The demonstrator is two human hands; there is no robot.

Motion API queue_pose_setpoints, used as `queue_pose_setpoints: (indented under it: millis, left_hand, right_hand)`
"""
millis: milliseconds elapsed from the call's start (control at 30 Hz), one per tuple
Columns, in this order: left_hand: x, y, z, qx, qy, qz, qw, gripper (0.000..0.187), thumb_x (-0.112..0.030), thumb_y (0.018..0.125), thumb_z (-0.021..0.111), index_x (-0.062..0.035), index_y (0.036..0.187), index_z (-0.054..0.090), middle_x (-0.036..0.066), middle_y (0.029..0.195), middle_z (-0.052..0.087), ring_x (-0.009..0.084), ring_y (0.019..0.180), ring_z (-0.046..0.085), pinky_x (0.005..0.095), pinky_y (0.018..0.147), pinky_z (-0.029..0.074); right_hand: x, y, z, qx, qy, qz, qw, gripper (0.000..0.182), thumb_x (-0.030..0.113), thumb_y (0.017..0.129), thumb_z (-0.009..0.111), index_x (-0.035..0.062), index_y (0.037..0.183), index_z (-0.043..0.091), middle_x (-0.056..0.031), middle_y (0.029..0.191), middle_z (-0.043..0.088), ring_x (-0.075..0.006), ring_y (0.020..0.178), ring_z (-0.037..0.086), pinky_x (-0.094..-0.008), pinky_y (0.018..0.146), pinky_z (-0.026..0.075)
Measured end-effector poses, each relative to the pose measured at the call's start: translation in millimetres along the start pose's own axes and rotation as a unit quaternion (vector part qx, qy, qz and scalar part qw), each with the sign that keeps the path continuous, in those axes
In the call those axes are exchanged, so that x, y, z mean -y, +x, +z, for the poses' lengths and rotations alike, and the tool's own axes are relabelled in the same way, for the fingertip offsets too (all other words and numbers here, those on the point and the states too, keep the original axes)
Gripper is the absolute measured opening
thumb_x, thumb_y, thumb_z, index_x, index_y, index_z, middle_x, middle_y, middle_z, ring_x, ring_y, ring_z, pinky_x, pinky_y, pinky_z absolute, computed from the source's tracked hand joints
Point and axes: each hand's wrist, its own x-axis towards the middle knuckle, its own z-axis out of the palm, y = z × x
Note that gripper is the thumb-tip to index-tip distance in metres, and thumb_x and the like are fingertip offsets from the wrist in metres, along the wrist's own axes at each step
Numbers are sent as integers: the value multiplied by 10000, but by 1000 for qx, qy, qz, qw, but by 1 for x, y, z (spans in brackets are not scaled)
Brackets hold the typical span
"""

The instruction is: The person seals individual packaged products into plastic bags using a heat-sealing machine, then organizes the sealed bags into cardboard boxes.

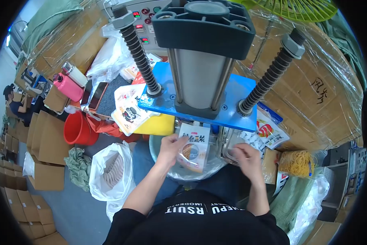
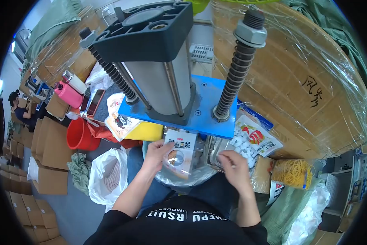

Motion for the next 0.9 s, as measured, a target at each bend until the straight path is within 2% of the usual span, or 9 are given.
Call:
queue_pose_setpoints:
  millis: [100, 167, 200, 233, 467, 533, 600, 767, 900]
  left_hand:
    - [-3, 2, 6, -16, 8, -8, 1000, 153, -60, 859, 670, 48, 966, 654, 117, 913, 679, 172, 775, 655, 299, 690, 545]
    - [16, 11, -4, -8, -20, 5, 1000, 174, -77, 860, 674, 39, 986, 641, 109, 924, 667, 182, 800, 656, 320, 691, 564]
    - [15, 12, -8, 10, -14, -10, 1000, 169, -94, 860, 682, 32, 964, 640, 90, 861, 659, 172, 773, 651, 310, 662, 554]
    - [9, 12, -1, -23, 46, -27, 998, 163, -107, 859, 687, 27, 939, 639, 71, 813, 645, 153, 734, 642, 292, 633, 539]
    - [-17, 7, -8, 57, 137, 64, 987, 294, -225, 860, 688, 53, 955, 672, 51, 782, 653, 144, 671, 615, 289, 610, 493]
    - [-51, -4, -14, -52, 431, 205, 877, 337, -263, 816, 715, 0, 1023, 675, 109, 970, 664, 249, 818, 624, 347, 719, 486]
    - [-67, -3, -30, -255, 534, 439, 676, 464, -314, 778, 723, -71, 1163, 635, 150, 1214, 571, 324, 1028, 548, 418, 873, 432]
    - [-34, -11, -80, -168, 656, 408, 612, 492, -245, 782, 694, -86, 1231, 570, 109, 1360, 490, 280, 1298, 424, 467, 1069, 306]
    - [-28, -9, -98, -148, 596, 490, 618, 394, -37, 725, 664, -88, 1110, 600, 87, 1090, 625, 294, 1067, 573, 420, 919, 451]
  right_hand:
    - [8, -4, -37, -61, -62, 16, 996, 163, 55, 874, 614, -3, 1026, 625, -32, 820, 644, -83, 671, 578, -236, 615, 467]
    - [-13, -8, -46, -65, -256, -68, 962, 378, 21, 788, 643, 35, 1161, 582, -125, 1133, 593, -254, 979, 604, -322, 800, 482]
    - [-9, -9, -36, -26, -256, 22, 966, 426, 24, 776, 643, 48, 1194, 565, -175, 1191, 543, -346, 1118, 527, -370, 905, 442]
    - [-19, -9, -30, 0, -398, -8, 917, 406, 21, 794, 624, 53, 1193, 556, -182, 1155, 544, -372, 1079, 533, -396, 911, 431]
    - [-74, 12, -15, -27, -243, -44, 969, 306, -14, 864, 542, 34, 1165, 553, -163, 1023, 556, -296, 847, 572, -345, 736, 460]
    - [-83, 14, -21, -67, -202, -97, 972, 296, 3, 897, 530, 24, 1192, 541, -146, 920, 568, -247, 770, 563, -339, 698, 450]
    - [-69, 9, -16, -55, -195, -36, 979, 313, 8, 906, 526, 23, 1219, 530, -139, 900, 575, -230, 779, 567, -329, 700, 451]
    - [-78, 12, -21, -36, -179, 45, 982, 357, 29, 931, 509, 26, 1288, 498, -142, 964, 613, -214, 840, 588, -302, 741, 463]
    - [-118, 17, -28, -100, -118, -63, 986, 320, 82, 975, 451, 21, 1283, 508, -148, 1189, 583, -211, 978, 578, -309, 821, 466]
